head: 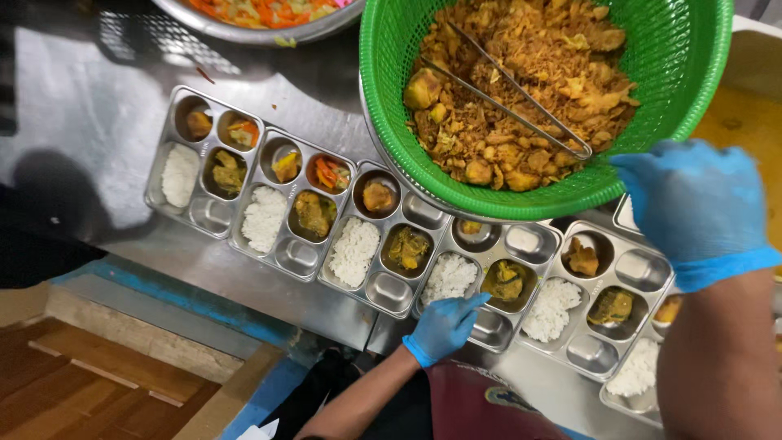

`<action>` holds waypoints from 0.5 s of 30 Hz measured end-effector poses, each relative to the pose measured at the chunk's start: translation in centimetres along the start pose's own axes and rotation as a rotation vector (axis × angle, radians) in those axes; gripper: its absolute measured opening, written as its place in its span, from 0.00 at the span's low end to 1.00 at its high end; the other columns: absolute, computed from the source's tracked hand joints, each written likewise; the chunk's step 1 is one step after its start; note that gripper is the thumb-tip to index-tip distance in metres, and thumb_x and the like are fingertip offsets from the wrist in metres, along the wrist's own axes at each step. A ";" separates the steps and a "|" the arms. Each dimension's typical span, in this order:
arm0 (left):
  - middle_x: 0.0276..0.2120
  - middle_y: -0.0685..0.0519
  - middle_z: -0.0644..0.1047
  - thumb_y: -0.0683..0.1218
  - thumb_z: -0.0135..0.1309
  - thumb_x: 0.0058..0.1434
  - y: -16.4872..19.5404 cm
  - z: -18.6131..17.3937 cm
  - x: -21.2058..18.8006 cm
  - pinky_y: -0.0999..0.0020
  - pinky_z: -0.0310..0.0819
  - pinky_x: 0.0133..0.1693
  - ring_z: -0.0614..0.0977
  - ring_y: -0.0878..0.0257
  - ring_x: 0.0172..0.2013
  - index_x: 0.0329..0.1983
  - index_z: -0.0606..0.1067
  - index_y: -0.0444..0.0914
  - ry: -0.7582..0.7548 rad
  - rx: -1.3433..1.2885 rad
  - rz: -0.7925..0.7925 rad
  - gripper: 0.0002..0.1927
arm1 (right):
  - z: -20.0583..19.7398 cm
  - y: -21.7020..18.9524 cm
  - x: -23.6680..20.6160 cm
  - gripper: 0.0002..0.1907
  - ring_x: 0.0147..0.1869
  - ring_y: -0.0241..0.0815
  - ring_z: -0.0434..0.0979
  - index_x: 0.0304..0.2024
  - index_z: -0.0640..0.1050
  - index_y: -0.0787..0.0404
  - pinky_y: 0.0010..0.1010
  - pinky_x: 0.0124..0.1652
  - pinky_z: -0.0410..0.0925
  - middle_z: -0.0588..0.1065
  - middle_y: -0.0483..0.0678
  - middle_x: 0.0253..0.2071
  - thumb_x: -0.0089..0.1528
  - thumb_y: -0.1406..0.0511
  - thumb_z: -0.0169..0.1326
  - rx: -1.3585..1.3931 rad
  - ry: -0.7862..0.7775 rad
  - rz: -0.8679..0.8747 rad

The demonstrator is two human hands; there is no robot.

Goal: The person portions rice, shredded vegetables, and cooked meat into compartmentalized metal trays using a pink scoop and tongs. The person moves the filled trays along the stainless steel counter while a coworker assists nearby.

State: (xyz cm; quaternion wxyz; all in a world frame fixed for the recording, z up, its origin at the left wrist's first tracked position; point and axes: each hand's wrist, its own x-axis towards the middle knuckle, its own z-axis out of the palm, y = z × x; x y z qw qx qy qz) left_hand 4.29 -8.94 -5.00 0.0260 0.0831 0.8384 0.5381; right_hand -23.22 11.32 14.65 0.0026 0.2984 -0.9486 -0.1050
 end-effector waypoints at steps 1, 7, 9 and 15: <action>0.33 0.44 0.79 0.40 0.51 0.67 -0.3 -0.3 0.2 0.54 0.76 0.38 0.81 0.48 0.33 0.65 0.72 0.38 -0.006 -0.027 0.012 0.22 | 0.5 0.5 -0.1 0.07 0.39 0.42 0.79 0.44 0.85 0.42 0.40 0.45 0.66 0.79 0.40 0.34 0.72 0.54 0.58 -0.023 -0.068 0.072; 0.28 0.46 0.77 0.40 0.51 0.65 -1.9 -1.5 0.4 0.53 0.75 0.37 0.80 0.49 0.30 0.63 0.73 0.37 -0.120 -0.032 0.032 0.22 | 0.1 0.0 -0.4 0.08 0.41 0.44 0.79 0.42 0.86 0.47 0.39 0.42 0.67 0.80 0.42 0.37 0.65 0.57 0.57 0.110 0.036 0.014; 0.30 0.45 0.78 0.40 0.51 0.66 -2.1 -1.9 0.1 0.54 0.75 0.37 0.80 0.49 0.31 0.63 0.74 0.37 -0.069 -0.033 0.034 0.21 | -0.3 -0.7 -0.2 0.09 0.41 0.43 0.79 0.43 0.86 0.46 0.37 0.40 0.67 0.80 0.42 0.36 0.68 0.55 0.57 0.129 -0.033 0.014; 0.31 0.45 0.79 0.42 0.52 0.67 -2.0 -2.6 -0.5 0.55 0.75 0.37 0.81 0.50 0.32 0.63 0.74 0.37 -0.017 -0.015 0.010 0.21 | 4.1 -1.8 2.2 0.08 0.41 0.47 0.81 0.41 0.86 0.49 0.40 0.39 0.70 0.82 0.45 0.38 0.65 0.58 0.58 0.272 -0.108 -0.038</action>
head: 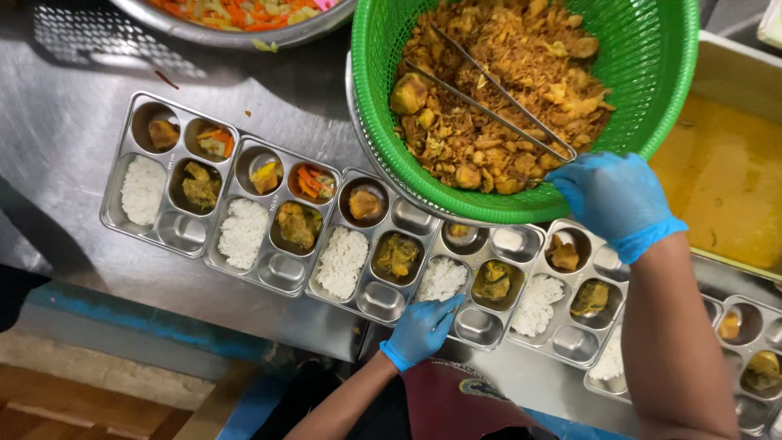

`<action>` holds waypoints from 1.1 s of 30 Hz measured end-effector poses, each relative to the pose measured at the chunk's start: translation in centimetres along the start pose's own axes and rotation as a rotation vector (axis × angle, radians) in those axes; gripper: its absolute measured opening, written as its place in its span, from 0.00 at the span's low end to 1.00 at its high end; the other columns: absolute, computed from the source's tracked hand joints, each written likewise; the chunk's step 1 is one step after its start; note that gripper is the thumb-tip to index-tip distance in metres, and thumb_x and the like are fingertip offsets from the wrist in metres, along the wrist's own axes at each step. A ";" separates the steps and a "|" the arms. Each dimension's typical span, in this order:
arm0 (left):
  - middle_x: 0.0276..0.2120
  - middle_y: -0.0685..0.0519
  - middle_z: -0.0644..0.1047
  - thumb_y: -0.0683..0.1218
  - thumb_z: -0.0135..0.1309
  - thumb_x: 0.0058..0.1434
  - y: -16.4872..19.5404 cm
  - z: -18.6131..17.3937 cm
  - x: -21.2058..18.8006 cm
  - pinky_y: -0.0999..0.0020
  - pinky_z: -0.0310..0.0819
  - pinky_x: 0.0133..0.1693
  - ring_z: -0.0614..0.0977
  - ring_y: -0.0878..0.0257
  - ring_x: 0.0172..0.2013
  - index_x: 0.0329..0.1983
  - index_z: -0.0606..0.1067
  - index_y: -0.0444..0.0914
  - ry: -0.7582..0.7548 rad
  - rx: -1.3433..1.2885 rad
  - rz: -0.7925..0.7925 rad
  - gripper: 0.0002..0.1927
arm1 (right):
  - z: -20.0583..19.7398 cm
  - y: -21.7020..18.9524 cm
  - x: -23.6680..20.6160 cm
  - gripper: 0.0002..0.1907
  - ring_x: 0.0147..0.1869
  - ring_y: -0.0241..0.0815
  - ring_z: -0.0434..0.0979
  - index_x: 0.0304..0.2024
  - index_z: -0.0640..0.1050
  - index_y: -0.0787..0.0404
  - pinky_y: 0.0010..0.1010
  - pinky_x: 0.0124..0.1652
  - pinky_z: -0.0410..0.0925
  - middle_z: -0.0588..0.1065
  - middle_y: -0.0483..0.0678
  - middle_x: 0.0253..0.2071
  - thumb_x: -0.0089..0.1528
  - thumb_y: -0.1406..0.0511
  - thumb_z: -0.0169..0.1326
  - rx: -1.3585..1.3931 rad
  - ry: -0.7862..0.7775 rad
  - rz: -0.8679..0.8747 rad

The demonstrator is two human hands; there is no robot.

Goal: The person portions rice, shredded vegetables, and cooked meat into compartmentalized metal trays using a pink scoop and tongs. The person moves the filled trays along the stainless steel counter while a coworker assists nearby.

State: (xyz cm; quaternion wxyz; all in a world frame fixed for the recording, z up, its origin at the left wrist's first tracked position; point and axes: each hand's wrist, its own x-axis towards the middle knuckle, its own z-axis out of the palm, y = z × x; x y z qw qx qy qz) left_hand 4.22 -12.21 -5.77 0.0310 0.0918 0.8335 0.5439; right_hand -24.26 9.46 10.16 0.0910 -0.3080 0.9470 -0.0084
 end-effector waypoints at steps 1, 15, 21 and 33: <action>0.31 0.45 0.79 0.42 0.52 0.67 0.1 0.0 -0.1 0.56 0.75 0.37 0.81 0.50 0.32 0.63 0.74 0.37 0.004 0.004 -0.002 0.20 | 0.4 0.7 0.0 0.07 0.42 0.49 0.81 0.41 0.86 0.50 0.40 0.41 0.71 0.82 0.46 0.40 0.65 0.59 0.59 0.062 0.014 0.010; 0.32 0.42 0.78 0.39 0.53 0.66 2.9 2.5 0.7 0.52 0.74 0.37 0.80 0.46 0.33 0.63 0.74 0.39 0.004 0.065 0.047 0.22 | 11.3 3.1 -7.2 0.13 0.35 0.31 0.76 0.41 0.83 0.64 0.23 0.38 0.69 0.79 0.44 0.34 0.68 0.60 0.55 1.588 0.415 0.616; 0.37 0.40 0.80 0.39 0.51 0.67 6.1 7.0 5.7 0.53 0.76 0.38 0.81 0.46 0.35 0.63 0.74 0.39 -0.062 0.063 0.215 0.20 | 15.2 3.4 -9.7 0.12 0.31 0.32 0.71 0.45 0.82 0.65 0.24 0.31 0.63 0.76 0.42 0.31 0.67 0.63 0.55 2.351 0.531 0.534; 0.40 0.41 0.80 0.40 0.53 0.66 15.2 27.1 15.3 0.55 0.76 0.39 0.82 0.45 0.38 0.64 0.74 0.41 -0.384 -0.009 0.427 0.22 | 16.8 16.0 -41.7 0.16 0.36 0.25 0.68 0.57 0.82 0.62 0.16 0.37 0.63 0.74 0.37 0.36 0.71 0.62 0.52 1.698 1.308 1.043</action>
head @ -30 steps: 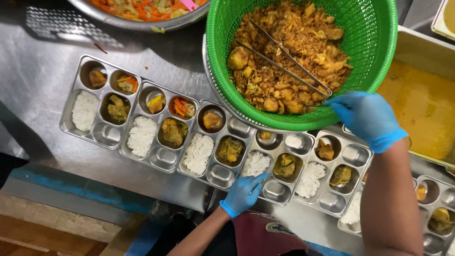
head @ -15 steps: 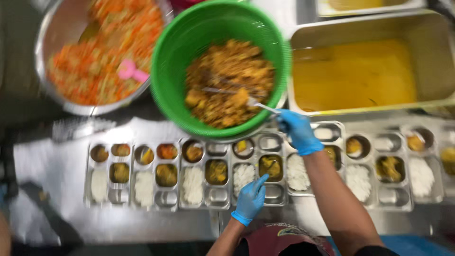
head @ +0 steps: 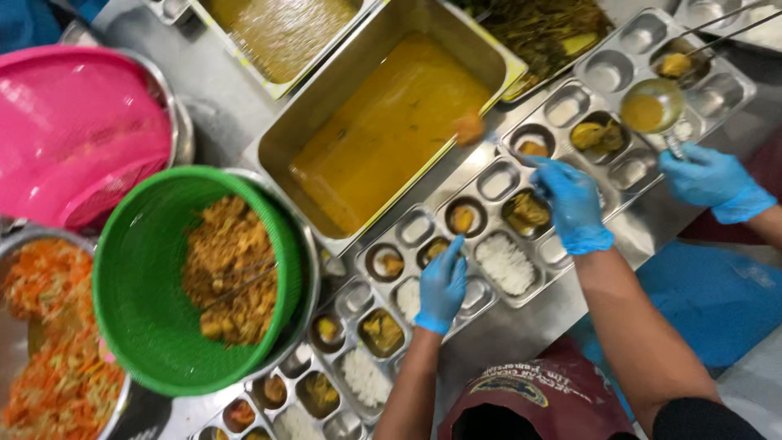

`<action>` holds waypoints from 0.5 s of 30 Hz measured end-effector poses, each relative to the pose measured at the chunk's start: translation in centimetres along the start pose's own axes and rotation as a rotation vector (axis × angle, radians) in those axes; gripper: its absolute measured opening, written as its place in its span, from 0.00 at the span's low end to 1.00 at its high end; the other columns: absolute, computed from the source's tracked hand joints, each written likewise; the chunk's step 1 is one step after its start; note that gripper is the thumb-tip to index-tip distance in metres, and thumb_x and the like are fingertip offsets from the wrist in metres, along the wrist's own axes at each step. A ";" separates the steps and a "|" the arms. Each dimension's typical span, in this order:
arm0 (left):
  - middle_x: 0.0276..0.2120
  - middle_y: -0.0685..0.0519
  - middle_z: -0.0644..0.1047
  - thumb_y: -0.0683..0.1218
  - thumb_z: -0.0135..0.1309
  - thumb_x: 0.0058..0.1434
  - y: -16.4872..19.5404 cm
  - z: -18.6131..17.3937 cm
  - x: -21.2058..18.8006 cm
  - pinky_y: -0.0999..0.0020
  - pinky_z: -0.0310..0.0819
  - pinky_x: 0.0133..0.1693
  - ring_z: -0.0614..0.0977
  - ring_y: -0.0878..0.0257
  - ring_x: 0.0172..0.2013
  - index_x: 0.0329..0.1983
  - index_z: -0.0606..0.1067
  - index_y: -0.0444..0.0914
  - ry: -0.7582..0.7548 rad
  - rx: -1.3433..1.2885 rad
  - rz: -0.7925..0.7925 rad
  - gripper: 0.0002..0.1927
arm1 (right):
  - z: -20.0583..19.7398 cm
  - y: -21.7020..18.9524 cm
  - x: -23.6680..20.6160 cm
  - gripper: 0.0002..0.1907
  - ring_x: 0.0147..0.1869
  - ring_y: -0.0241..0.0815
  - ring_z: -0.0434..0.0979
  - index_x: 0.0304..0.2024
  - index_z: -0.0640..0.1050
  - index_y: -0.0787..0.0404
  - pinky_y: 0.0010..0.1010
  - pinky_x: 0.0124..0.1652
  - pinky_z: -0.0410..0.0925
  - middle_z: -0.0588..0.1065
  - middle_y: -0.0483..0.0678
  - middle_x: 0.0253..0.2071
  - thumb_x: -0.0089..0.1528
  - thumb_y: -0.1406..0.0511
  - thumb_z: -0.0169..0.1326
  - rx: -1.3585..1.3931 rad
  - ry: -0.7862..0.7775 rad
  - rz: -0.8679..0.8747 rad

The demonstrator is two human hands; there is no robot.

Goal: The person portions rice, shredded vegetables, and cooked meat into compartmentalized metal trays using a pink scoop and tongs. The person moves the filled trays along the stainless steel counter while a coworker assists nearby.

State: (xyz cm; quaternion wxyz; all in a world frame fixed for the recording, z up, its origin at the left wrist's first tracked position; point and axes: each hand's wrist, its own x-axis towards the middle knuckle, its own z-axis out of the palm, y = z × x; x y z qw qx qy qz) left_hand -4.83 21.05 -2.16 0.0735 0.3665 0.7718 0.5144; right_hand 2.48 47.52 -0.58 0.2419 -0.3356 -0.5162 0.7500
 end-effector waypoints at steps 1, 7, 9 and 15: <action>0.37 0.42 0.79 0.41 0.54 0.66 0.2 1.8 2.0 0.55 0.76 0.38 0.81 0.45 0.36 0.64 0.74 0.42 -0.048 0.007 0.007 0.22 | -1.7 0.0 0.7 0.16 0.36 0.25 0.69 0.57 0.81 0.62 0.17 0.36 0.62 0.76 0.38 0.37 0.71 0.63 0.52 -0.077 0.099 -0.058; 0.33 0.43 0.76 0.44 0.54 0.65 0.5 13.6 15.7 0.49 0.74 0.37 0.79 0.44 0.33 0.69 0.69 0.48 -0.280 0.123 0.194 0.27 | -6.4 2.5 6.8 0.16 0.43 0.35 0.74 0.62 0.78 0.64 0.28 0.44 0.68 0.78 0.49 0.44 0.74 0.66 0.49 -0.477 0.476 -0.469; 0.33 0.43 0.76 0.44 0.53 0.65 -0.2 17.2 19.7 0.48 0.75 0.38 0.80 0.44 0.34 0.69 0.68 0.49 -0.334 0.192 0.238 0.28 | -6.6 3.7 8.7 0.16 0.49 0.46 0.79 0.63 0.77 0.65 0.37 0.49 0.70 0.77 0.56 0.46 0.76 0.67 0.47 -0.690 0.553 -0.603; 0.46 0.41 0.78 0.40 0.47 0.61 -2.5 27.1 28.3 0.48 0.76 0.38 0.81 0.43 0.36 0.69 0.67 0.51 -0.466 0.334 0.332 0.31 | -9.5 4.2 13.3 0.19 0.52 0.61 0.72 0.66 0.75 0.65 0.48 0.54 0.65 0.74 0.59 0.47 0.73 0.68 0.51 -1.137 0.691 -0.659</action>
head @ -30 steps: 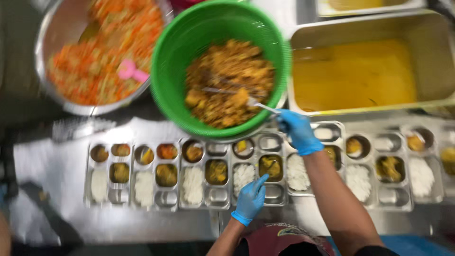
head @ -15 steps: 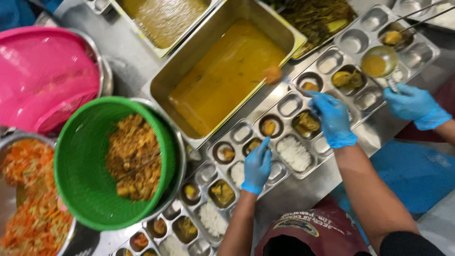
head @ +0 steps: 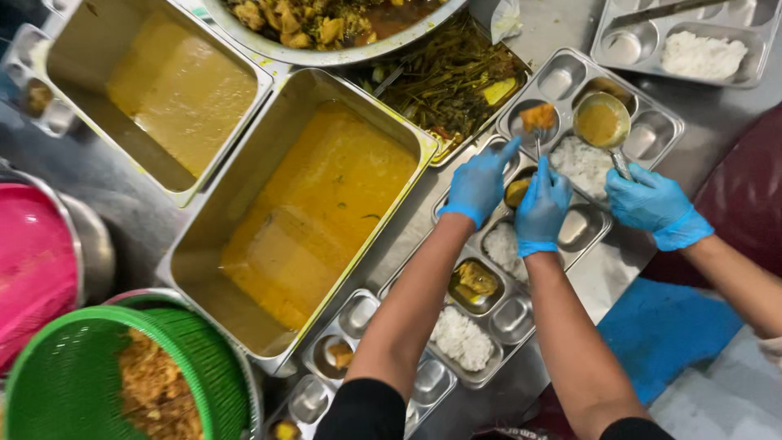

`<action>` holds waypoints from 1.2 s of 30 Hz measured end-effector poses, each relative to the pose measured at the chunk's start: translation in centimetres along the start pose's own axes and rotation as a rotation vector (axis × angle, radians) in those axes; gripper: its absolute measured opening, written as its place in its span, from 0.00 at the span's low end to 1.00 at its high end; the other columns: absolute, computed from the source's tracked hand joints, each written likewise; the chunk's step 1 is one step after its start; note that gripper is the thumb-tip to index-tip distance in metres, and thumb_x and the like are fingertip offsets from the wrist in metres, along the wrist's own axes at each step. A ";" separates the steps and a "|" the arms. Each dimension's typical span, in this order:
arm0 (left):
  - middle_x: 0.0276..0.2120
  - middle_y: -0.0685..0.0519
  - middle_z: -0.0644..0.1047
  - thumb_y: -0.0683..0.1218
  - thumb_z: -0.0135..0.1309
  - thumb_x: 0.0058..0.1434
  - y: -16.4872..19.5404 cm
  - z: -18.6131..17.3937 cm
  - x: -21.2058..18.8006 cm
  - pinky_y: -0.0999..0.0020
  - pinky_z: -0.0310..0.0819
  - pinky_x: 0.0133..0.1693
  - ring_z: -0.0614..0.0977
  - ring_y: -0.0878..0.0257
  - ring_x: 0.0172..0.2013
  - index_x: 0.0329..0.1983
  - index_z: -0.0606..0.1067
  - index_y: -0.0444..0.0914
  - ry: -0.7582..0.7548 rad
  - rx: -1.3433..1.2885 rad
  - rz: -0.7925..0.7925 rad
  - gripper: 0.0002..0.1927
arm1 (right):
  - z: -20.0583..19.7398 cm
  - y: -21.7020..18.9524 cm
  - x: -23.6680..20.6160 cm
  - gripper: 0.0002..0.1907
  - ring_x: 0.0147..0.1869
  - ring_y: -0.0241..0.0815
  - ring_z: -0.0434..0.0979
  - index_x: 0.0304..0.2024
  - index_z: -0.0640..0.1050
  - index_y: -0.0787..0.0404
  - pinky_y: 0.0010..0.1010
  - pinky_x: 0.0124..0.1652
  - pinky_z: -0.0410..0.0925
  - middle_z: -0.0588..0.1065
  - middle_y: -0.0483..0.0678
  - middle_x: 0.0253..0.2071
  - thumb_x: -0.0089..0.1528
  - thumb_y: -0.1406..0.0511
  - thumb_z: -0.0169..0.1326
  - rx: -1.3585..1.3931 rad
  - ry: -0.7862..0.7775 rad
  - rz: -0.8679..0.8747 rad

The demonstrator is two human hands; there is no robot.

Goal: The person portions rice, shredded vegetables, and cooked meat into compartmentalized metal trays using a pink scoop and tongs. The person moves the filled trays along the stainless steel counter while a coworker assists nearby.

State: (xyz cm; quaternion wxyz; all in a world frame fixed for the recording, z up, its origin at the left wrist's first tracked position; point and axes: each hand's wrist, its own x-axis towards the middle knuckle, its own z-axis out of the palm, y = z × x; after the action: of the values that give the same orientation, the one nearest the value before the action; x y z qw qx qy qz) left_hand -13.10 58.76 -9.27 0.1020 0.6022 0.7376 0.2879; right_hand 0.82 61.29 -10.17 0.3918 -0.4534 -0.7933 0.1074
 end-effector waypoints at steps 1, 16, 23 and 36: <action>0.44 0.42 0.78 0.41 0.48 0.62 -0.3 1.1 1.5 0.48 0.77 0.39 0.81 0.43 0.37 0.69 0.68 0.52 -0.065 0.015 -0.022 0.30 | 0.1 0.5 0.3 0.20 0.52 0.61 0.72 0.66 0.75 0.65 0.48 0.53 0.66 0.73 0.60 0.46 0.71 0.69 0.51 -0.028 -0.061 -0.009; 0.34 0.44 0.76 0.40 0.50 0.62 1.4 2.5 -4.6 0.49 0.72 0.38 0.79 0.47 0.36 0.70 0.68 0.48 0.089 -0.006 -0.132 0.31 | -14.3 -0.7 -2.3 0.17 0.48 0.55 0.75 0.62 0.79 0.63 0.44 0.49 0.70 0.75 0.56 0.44 0.71 0.72 0.53 -0.043 -0.209 -0.217; 0.36 0.43 0.75 0.45 0.53 0.66 10.3 -5.2 -35.7 0.48 0.72 0.40 0.78 0.46 0.38 0.64 0.74 0.43 0.168 -0.259 -0.385 0.22 | -17.8 -13.4 -6.0 0.13 0.42 0.47 0.79 0.55 0.81 0.61 0.36 0.46 0.71 0.79 0.47 0.41 0.68 0.74 0.57 0.421 -0.345 -0.402; 0.38 0.44 0.81 0.44 0.50 0.70 17.4 -10.0 -67.5 0.52 0.78 0.42 0.83 0.47 0.37 0.57 0.77 0.41 0.851 -0.049 -0.942 0.14 | -6.6 -49.0 -26.3 0.08 0.44 0.50 0.75 0.52 0.85 0.45 0.44 0.45 0.65 0.78 0.47 0.40 0.70 0.61 0.62 0.545 -0.513 -1.396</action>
State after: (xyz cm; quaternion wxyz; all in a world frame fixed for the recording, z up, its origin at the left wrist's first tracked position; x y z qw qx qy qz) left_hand 13.45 -6.27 -4.86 -0.0708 0.0435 0.8927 0.4430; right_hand -18.12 11.18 6.23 0.2709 0.2998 -0.9056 0.1286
